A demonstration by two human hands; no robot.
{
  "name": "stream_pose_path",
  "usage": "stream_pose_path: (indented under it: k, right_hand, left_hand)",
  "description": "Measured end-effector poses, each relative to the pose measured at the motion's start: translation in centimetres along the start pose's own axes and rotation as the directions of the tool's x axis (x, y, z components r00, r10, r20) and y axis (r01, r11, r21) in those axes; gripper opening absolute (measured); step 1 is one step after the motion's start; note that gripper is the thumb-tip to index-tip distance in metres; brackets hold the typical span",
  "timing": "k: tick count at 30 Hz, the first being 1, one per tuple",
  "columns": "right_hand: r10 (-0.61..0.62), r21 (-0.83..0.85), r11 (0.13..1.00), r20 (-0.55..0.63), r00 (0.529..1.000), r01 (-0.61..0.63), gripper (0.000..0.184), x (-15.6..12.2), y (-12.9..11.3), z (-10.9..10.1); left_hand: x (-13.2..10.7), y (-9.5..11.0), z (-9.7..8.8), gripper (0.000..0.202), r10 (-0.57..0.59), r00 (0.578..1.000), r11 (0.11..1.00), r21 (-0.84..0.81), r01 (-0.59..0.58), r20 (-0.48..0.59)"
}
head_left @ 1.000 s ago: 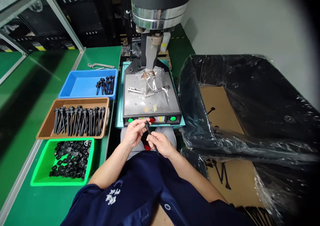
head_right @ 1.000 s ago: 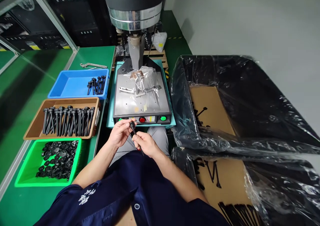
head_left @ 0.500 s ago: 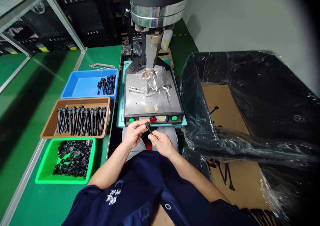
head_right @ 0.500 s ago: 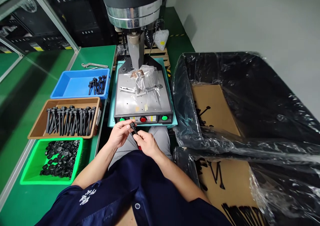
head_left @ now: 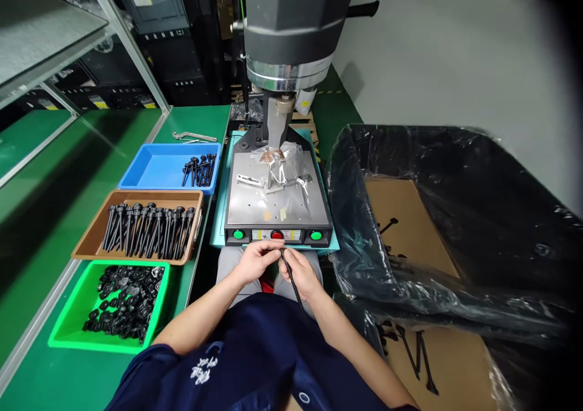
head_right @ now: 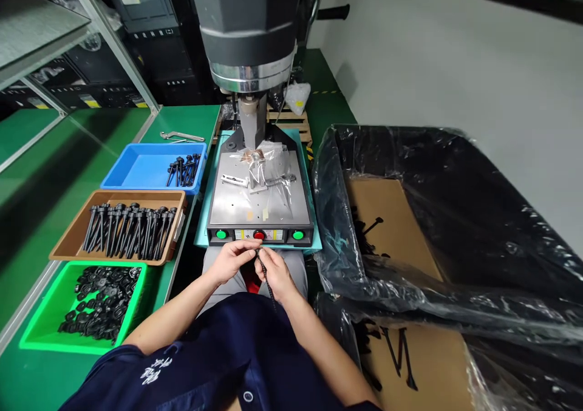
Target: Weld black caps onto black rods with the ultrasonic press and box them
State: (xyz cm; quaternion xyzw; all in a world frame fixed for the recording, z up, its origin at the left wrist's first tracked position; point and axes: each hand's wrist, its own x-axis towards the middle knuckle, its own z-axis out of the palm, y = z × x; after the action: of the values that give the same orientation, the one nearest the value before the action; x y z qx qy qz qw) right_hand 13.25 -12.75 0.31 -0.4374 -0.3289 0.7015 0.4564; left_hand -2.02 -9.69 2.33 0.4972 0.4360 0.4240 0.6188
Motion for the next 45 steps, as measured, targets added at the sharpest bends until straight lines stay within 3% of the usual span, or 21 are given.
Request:
stream_pose_path:
  k: [3, 7, 9, 12, 18, 24, 29, 32, 37, 42, 45]
  right_hand:
    - [-0.009, 0.029, 1.0, -0.058, 0.998, 0.011, 0.047, 0.1, -0.4, -1.1]
    - [-0.004, 0.037, 0.999, -0.082, 0.997, 0.007, 0.049, 0.0, -0.6, -2.0]
    - [-0.001, 0.028, 1.0, -0.067, 0.998, 0.002, 0.05, -0.1, -0.4, -2.0]
    - [0.002, -0.004, 1.0, -0.046, 0.999, -0.002, 0.052, -0.3, 0.1, -1.9]
    - [0.075, 0.014, 0.997, 0.015, 0.997, -0.075, 0.052, 0.9, 1.3, -1.7]
    - [0.118, -0.007, 0.993, 0.066, 0.991, -0.118, 0.049, 6.1, 1.3, 1.3]
    - [0.003, -0.024, 1.0, 0.057, 0.998, -0.002, 0.04, 12.2, -0.6, 4.6]
    - [-0.17, -0.122, 0.978, -0.02, 0.985, 0.166, 0.034, 15.5, -2.2, 5.5]
    - [-0.487, -0.306, 0.849, -0.138, 0.863, 0.43, 0.036, 19.0, -5.7, 4.1]
    - [-0.707, -0.561, 0.643, -0.173, 0.686, 0.521, 0.04, 20.1, -8.8, 2.1]
    - [-0.762, -0.622, 0.574, -0.167, 0.626, 0.533, 0.04, 20.4, -10.0, 1.8]
  left_hand:
    - [3.8, 0.2, -1.8, 0.035, 0.085, 0.979, 0.992, 0.105, -0.067, -0.186]
    - [11.6, 1.2, -5.1, 0.048, 0.192, 0.884, 0.979, 0.144, -0.143, -0.427]
    - [14.9, 1.6, -6.3, 0.058, 0.142, 0.886, 0.99, 0.066, -0.126, -0.441]
    - [17.6, 1.8, -7.0, 0.066, 0.073, 0.937, 0.995, -0.038, -0.091, -0.341]
    - [15.9, 2.8, -6.4, 0.045, -0.054, 0.987, 0.978, -0.209, 0.021, -0.154]
    - [13.6, 5.0, -4.5, 0.047, -0.063, 0.998, 0.906, -0.421, 0.044, -0.03]
    - [13.1, 6.7, -3.5, 0.061, -0.054, 0.999, 0.848, -0.528, 0.043, -0.004]
    - [13.1, 7.5, -3.3, 0.066, -0.036, 0.999, 0.833, -0.552, 0.019, -0.019]
    - [13.2, 8.1, -4.0, 0.07, 0.001, 0.999, 0.83, -0.558, -0.024, -0.042]
    - [13.7, 7.8, -4.4, 0.076, -0.011, 0.998, 0.835, -0.55, -0.026, -0.064]
    - [14.2, 7.6, -4.3, 0.081, -0.015, 0.997, 0.832, -0.554, -0.027, -0.07]
